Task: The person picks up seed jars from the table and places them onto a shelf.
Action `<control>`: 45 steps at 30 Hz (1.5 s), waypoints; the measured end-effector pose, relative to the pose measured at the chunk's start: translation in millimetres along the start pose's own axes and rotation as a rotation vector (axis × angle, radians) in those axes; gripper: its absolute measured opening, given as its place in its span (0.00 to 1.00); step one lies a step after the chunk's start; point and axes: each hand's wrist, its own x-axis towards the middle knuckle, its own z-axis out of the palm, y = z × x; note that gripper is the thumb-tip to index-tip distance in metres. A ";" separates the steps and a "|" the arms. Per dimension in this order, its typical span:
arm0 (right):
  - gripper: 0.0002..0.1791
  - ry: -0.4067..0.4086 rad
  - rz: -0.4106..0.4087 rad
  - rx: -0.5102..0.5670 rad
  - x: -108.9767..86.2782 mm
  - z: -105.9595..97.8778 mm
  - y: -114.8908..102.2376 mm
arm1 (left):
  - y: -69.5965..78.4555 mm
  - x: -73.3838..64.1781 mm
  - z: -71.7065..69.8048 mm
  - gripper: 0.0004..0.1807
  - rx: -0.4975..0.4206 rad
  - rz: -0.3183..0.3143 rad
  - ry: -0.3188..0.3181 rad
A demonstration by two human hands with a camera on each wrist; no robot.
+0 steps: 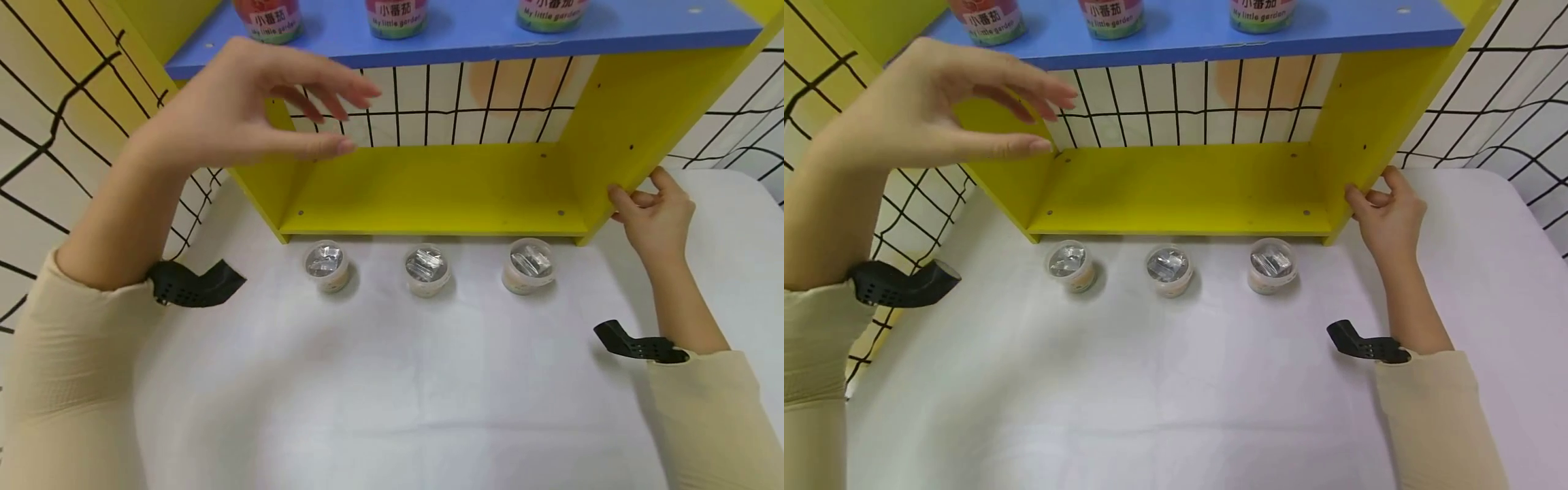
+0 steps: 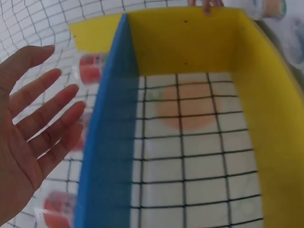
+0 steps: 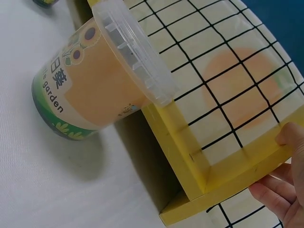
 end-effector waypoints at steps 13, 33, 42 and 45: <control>0.24 -0.003 -0.012 0.033 1.6 -7.5 3.5 | -43.5 -63.1 60.7 0.24 -0.051 -0.224 -0.037; 0.25 0.025 0.080 0.008 -1.9 -12.6 3.5 | -58.6 -83.8 143.0 0.28 0.096 -0.528 -0.416; 0.25 0.039 0.090 -0.022 -6.0 -16.5 1.5 | -63.1 -81.6 147.5 0.26 0.001 -0.516 -0.394; 0.24 0.060 0.072 -0.054 -5.2 -16.8 2.1 | -63.8 -78.1 146.1 0.27 -0.015 -0.514 -0.402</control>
